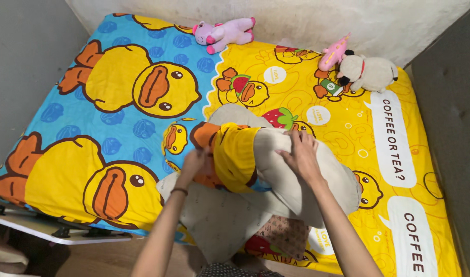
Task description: The person folds a light-colored pillow and then inserts it into a blue and yellow duck-patterned pillowcase. They pull the case over the pillow, adjust the corners, and smooth the fabric to fit the pillow inside.
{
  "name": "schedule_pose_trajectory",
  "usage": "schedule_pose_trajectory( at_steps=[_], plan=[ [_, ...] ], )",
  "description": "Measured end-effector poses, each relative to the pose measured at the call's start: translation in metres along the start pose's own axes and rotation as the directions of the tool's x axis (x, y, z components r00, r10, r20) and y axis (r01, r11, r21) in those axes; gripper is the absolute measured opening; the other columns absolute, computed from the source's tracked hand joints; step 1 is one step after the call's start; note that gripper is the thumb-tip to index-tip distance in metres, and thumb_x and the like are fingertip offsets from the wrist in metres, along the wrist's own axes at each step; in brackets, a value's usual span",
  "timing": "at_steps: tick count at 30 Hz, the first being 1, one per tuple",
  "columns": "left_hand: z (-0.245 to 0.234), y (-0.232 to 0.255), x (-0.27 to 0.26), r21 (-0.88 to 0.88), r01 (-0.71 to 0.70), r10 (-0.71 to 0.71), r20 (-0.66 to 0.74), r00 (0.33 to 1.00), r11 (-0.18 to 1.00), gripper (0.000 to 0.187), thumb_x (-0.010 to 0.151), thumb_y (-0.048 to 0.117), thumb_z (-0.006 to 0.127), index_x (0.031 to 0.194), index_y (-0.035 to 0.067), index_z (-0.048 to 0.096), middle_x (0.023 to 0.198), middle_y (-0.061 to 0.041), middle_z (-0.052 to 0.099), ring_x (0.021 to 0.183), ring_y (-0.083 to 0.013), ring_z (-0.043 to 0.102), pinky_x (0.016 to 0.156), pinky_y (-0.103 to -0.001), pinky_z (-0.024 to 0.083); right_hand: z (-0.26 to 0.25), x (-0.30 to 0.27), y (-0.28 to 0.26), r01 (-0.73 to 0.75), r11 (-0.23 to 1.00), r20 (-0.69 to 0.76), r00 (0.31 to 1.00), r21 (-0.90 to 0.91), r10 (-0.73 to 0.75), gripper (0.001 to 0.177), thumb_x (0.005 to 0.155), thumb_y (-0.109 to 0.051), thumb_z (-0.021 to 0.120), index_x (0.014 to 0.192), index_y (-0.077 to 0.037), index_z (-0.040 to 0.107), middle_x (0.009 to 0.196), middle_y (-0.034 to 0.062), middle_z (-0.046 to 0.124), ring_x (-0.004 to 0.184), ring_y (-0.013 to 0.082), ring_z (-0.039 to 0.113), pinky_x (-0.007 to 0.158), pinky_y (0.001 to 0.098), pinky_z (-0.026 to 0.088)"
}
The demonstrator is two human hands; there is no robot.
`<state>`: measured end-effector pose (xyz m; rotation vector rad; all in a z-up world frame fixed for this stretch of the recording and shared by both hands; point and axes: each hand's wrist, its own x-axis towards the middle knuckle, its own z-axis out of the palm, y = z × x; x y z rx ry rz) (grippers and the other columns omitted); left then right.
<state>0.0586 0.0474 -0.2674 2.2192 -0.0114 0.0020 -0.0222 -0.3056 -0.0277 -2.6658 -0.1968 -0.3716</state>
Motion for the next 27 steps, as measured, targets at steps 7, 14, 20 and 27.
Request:
schedule_pose_trajectory(
  at_steps=[7, 14, 20, 27],
  plan=[
    [0.093, -0.03, -0.04, -0.008, 0.227, -0.225, 0.106, 0.969, 0.974, 0.044, 0.097, 0.037, 0.059, 0.098, -0.003, 0.076, 0.086, -0.028, 0.073, 0.084, -0.0406, 0.074, 0.076, -0.046, 0.057, 0.062, -0.01, -0.049, 0.251, 0.96, -0.103, 0.959, -0.122, -0.264, 0.065, 0.074, -0.021, 0.076, 0.134, -0.005, 0.056, 0.133, 0.0171, 0.056, 0.129, 0.0337, 0.049, 0.117, 0.0581, 0.023],
    [0.07, -0.044, -0.064, -0.015, -0.082, 0.075, -0.258, 0.963, 0.997, 0.029, 0.101, 0.015, 0.051, 0.084, -0.008, 0.061, 0.081, -0.031, 0.061, 0.079, -0.0488, 0.061, 0.07, -0.056, 0.046, 0.062, 0.008, -0.038, 0.135, 0.989, 0.18, 0.976, -0.063, -0.121, 0.055, 0.077, -0.032, 0.081, 0.123, -0.01, 0.063, 0.112, 0.0137, 0.068, 0.109, 0.0335, 0.062, 0.097, 0.0472, 0.043],
    [0.026, -0.054, -0.047, 0.208, -0.099, 0.17, -0.36, 0.917, 0.973, 0.025, 0.094, 0.014, 0.056, 0.08, -0.007, 0.059, 0.081, -0.031, 0.061, 0.082, -0.0496, 0.059, 0.074, -0.057, 0.045, 0.057, 0.008, -0.013, 0.094, 0.979, 0.343, 0.927, 0.182, -0.152, 0.047, 0.075, -0.026, 0.085, 0.116, -0.007, 0.071, 0.092, 0.0229, 0.072, 0.085, 0.0393, 0.07, 0.074, 0.0451, 0.054],
    [-0.031, 0.01, -0.001, 0.12, -0.125, 0.165, -0.424, 0.891, 0.985, 0.021, 0.098, 0.011, 0.052, 0.091, -0.007, 0.061, 0.093, -0.032, 0.062, 0.087, -0.0491, 0.06, 0.076, -0.055, 0.047, -0.014, -0.012, 0.021, -0.109, 0.94, 0.555, 0.827, 0.322, -0.095, 0.034, 0.077, -0.022, 0.083, 0.108, -0.008, 0.079, 0.073, 0.0168, 0.073, 0.062, 0.0159, 0.06, 0.064, 0.0343, 0.054]
  ],
)
